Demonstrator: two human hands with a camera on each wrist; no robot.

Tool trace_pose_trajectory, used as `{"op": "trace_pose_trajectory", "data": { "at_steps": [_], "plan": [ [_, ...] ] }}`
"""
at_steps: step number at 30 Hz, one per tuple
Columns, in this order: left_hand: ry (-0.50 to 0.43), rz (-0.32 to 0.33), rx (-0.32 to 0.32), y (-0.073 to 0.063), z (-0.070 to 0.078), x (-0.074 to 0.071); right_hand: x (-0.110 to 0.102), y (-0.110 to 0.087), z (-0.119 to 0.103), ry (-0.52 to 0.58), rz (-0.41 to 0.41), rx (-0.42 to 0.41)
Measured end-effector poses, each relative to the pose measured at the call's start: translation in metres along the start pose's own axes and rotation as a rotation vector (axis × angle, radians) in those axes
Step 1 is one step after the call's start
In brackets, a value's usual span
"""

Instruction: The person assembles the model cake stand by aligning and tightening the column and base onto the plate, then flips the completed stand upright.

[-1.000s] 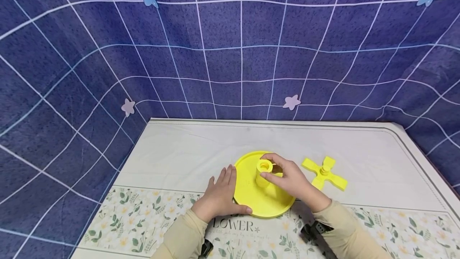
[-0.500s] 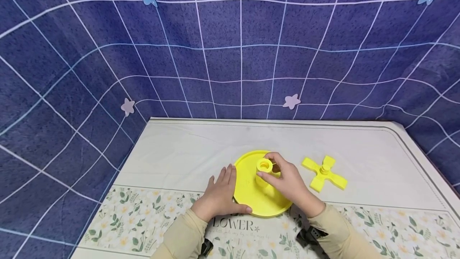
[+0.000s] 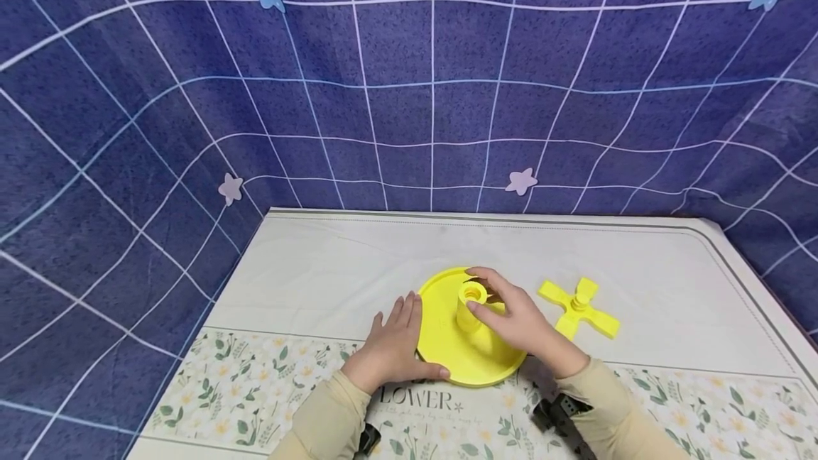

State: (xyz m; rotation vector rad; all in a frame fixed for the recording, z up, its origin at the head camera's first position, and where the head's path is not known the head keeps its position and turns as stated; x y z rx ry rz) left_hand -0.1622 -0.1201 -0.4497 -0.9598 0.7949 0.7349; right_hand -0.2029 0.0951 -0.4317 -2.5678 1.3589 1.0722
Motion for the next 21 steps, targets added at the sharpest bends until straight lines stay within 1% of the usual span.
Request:
{"op": "trace_pose_trajectory", "data": {
  "at_steps": [2, 5, 8, 12, 17, 21],
  "plan": [
    [0.000, -0.002, -0.003, 0.0003, 0.0002, -0.0002, -0.0021, 0.0007, -0.0001, 0.047, -0.049, -0.022],
    [0.003, -0.003, -0.005, 0.0002, 0.0007, -0.0004, -0.0041, 0.0016, 0.0004, 0.095, -0.107, -0.023],
    [0.005, -0.004, -0.004, -0.0001, 0.0016, -0.0008, -0.0048, 0.0016, 0.0019, 0.106, -0.129, -0.006],
    [0.001, -0.004, 0.001, -0.0005, 0.0025, -0.0017, -0.0041, 0.0011, 0.0036, 0.082, -0.101, 0.000],
    [0.005, 0.003, 0.004, -0.0006, 0.0021, -0.0021, -0.0015, 0.0005, 0.0032, 0.036, -0.032, -0.001],
    [0.010, 0.007, 0.004, 0.0000, 0.0015, -0.0011, 0.0014, -0.0002, 0.0021, 0.009, 0.023, 0.016]
  ]
}}
Point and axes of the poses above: each hand's wrist, its own y-axis towards the middle knuckle, its own x-axis out of the palm, z = x × y, the point moved 3 cm from there along y, towards the middle knuckle, and after that the axes turned 11 degrees about -z, right-handed, at the moved point
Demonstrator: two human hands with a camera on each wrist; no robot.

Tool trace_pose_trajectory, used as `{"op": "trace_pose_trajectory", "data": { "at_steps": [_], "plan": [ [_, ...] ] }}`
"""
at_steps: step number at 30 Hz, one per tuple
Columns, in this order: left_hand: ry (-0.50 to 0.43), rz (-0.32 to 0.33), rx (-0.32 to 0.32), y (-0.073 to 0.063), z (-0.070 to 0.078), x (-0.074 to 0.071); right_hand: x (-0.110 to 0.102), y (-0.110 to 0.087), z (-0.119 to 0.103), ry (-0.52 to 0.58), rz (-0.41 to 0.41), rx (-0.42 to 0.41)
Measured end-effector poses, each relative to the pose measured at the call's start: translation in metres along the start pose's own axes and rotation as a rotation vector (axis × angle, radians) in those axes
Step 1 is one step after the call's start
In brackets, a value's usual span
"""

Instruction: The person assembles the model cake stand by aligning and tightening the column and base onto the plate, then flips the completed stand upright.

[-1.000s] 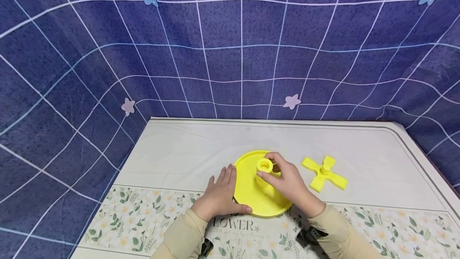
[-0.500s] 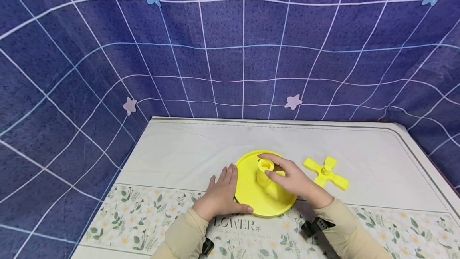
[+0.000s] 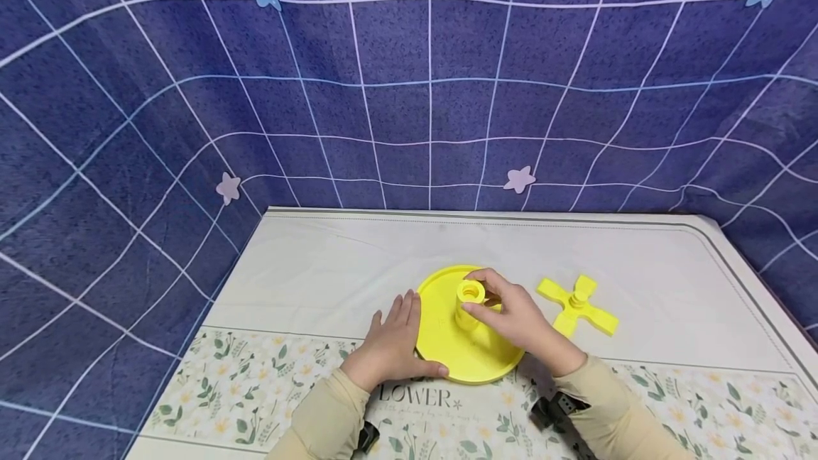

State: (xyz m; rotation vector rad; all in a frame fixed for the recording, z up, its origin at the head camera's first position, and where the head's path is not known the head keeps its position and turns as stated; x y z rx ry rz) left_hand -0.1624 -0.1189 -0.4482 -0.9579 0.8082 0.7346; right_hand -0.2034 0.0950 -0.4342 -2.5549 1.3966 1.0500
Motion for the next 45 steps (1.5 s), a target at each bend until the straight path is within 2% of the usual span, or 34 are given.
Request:
{"op": "trace_pose_trajectory", "data": {
  "at_steps": [9, 16, 22, 29, 34, 38, 45],
  "plan": [
    [0.005, 0.003, -0.002, 0.000, 0.000, 0.001, 0.007, -0.002, -0.005, -0.064, 0.106, 0.070],
    [0.015, 0.001, -0.006, 0.001, -0.001, 0.002, 0.009, -0.003, -0.004, -0.092, 0.109, 0.088],
    [0.003, -0.009, -0.011, 0.000, -0.001, 0.003, 0.004, -0.003, -0.005, -0.095, 0.029, 0.032],
    [0.002, -0.012, -0.012, 0.000, 0.000, 0.002, -0.004, 0.001, -0.002, 0.074, -0.122, -0.048],
    [0.004, -0.012, -0.012, 0.001, 0.000, 0.002, -0.005, 0.002, 0.001, 0.158, -0.187, -0.015],
    [0.000, -0.009, -0.012, 0.002, 0.000, 0.003, -0.005, 0.002, 0.004, 0.161, -0.156, -0.011],
    [0.005, -0.004, -0.018, 0.002, -0.001, 0.003, 0.001, 0.000, 0.000, 0.090, -0.045, -0.010]
  ]
}}
Point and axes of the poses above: each hand's wrist, its own y-axis towards the middle knuckle, its own x-axis out of the palm, z = x × y, the point moved 3 cm from there along y, towards the middle knuckle, and after that the axes turned 11 degrees about -z, right-handed, at the moved point
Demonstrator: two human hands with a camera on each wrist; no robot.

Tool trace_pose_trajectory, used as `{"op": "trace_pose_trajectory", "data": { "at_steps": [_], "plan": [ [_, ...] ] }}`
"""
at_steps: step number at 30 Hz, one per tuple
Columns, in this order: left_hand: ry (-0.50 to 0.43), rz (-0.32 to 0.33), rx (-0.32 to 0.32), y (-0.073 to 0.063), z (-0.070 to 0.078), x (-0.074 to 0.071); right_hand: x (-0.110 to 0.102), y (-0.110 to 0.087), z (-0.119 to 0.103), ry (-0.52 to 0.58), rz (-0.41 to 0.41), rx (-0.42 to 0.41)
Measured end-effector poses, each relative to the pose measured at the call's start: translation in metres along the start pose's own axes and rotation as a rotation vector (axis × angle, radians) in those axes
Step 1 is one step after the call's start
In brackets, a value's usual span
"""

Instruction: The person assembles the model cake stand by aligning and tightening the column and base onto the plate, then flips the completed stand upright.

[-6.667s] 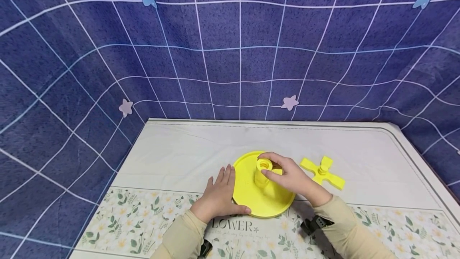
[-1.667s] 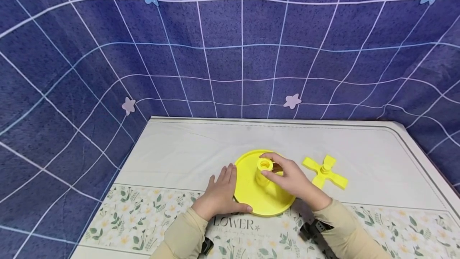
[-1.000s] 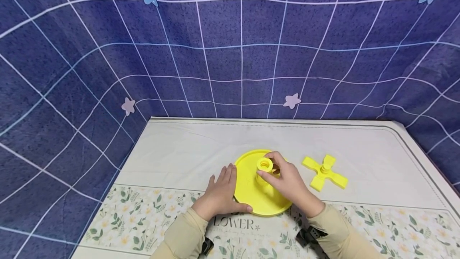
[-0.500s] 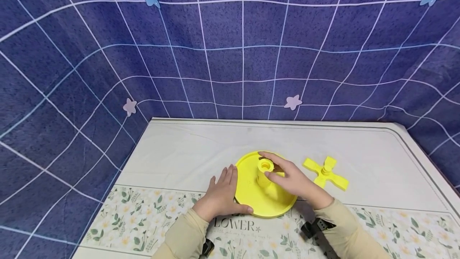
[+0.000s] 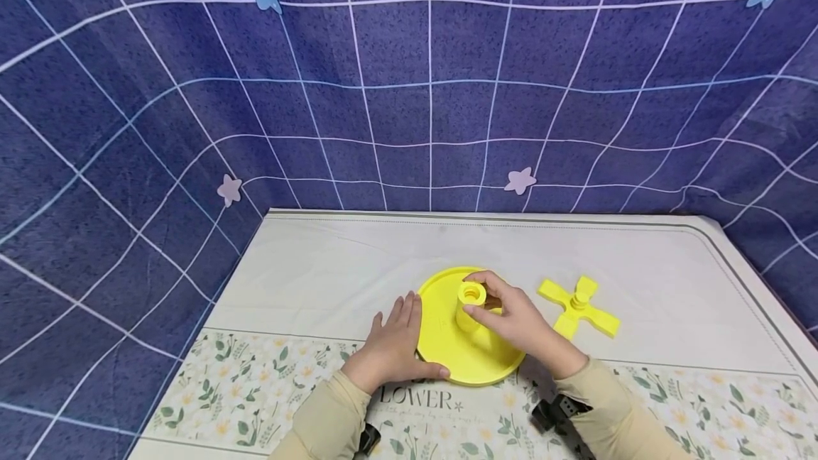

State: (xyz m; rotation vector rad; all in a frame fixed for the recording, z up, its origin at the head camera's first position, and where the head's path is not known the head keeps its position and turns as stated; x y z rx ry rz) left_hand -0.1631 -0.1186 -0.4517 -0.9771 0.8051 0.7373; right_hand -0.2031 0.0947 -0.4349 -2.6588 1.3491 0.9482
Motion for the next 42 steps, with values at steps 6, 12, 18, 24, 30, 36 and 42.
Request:
{"op": "trace_pose_trajectory", "data": {
  "at_steps": [6, 12, 18, 24, 30, 36, 42],
  "plan": [
    [0.006, 0.000, 0.009, 0.001, 0.003, 0.000, 0.005, -0.005, -0.003, -0.100, 0.087, 0.047],
    [0.016, 0.005, 0.008, 0.001, 0.003, -0.001, 0.008, -0.007, -0.007, -0.233, 0.148, 0.062],
    [0.019, 0.006, 0.004, 0.001, 0.003, -0.001, 0.014, -0.008, -0.009, -0.326, 0.216, 0.076],
    [0.008, -0.002, 0.010, 0.002, 0.004, -0.002, 0.011, -0.008, -0.008, -0.251, 0.185, 0.086],
    [-0.015, -0.008, 0.005, 0.003, 0.003, 0.001, -0.019, -0.023, -0.010, -0.291, 0.113, 0.051],
    [-0.040, 0.009, 0.018, 0.004, 0.000, 0.002, -0.067, -0.059, -0.004, -0.530, 0.317, 0.047],
    [-0.045, 0.011, 0.028, 0.005, -0.002, 0.002, -0.098, -0.102, 0.020, -0.656, 0.333, 0.357]
  ]
}}
Point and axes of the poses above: each hand's wrist, its own y-axis towards the middle knuckle, its own x-axis out of the palm, z = x × y, the point moved 3 cm from there along y, towards the middle knuckle, and after that the axes turned 11 degrees about -z, right-handed, at the moved point
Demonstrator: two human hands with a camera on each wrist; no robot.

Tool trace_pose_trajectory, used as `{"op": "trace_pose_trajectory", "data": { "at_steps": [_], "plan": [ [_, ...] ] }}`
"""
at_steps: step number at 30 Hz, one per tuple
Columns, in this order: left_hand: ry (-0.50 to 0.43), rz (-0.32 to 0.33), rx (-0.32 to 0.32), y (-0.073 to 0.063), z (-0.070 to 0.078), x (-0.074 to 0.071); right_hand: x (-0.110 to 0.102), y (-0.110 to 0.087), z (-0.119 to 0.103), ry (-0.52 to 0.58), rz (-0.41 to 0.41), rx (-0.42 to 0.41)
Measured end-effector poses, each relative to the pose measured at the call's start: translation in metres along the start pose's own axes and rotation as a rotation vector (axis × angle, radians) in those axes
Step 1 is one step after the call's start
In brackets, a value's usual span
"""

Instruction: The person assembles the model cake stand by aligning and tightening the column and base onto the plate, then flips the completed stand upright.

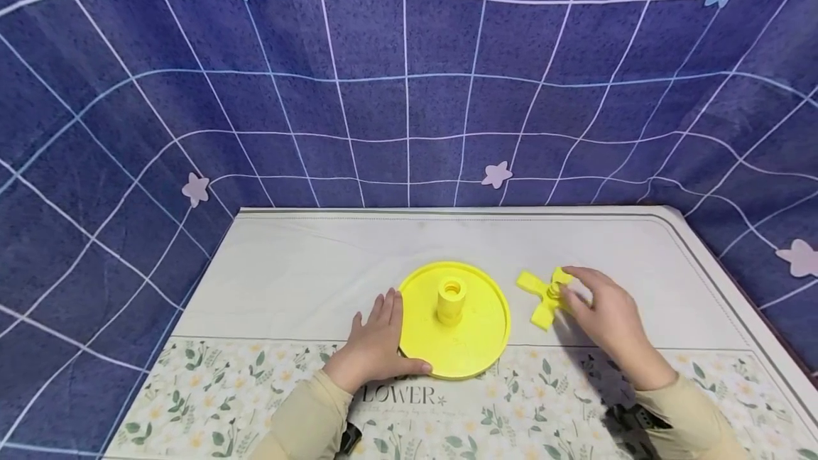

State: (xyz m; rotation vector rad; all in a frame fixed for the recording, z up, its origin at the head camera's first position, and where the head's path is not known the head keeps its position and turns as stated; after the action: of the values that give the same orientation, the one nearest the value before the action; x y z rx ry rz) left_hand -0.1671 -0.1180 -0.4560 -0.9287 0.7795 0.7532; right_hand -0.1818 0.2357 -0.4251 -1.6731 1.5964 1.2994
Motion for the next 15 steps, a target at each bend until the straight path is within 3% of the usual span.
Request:
{"op": "trace_pose_trajectory", "data": {
  "at_steps": [3, 7, 15],
  "plan": [
    [0.008, -0.004, -0.001, 0.000, 0.000, -0.001, 0.000, -0.007, 0.021, -0.077, -0.157, 0.122],
    [0.013, -0.007, -0.007, -0.001, 0.001, -0.003, 0.004, -0.011, 0.037, -0.156, -0.308, 0.171],
    [0.009, -0.004, 0.000, -0.004, 0.003, -0.003, 0.006, -0.013, 0.042, -0.168, -0.284, 0.202]
  ]
}}
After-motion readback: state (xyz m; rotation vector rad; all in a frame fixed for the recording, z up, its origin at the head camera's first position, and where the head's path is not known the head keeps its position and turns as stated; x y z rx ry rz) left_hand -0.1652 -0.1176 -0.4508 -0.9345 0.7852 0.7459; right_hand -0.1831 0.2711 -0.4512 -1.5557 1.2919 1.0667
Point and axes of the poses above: each hand's wrist, its own y-axis towards the middle knuckle, its own x-axis out of the palm, z = x × y, the point moved 3 cm from there along y, towards the middle knuckle, and after that the axes turned 11 degrees about -z, right-handed, at the moved point
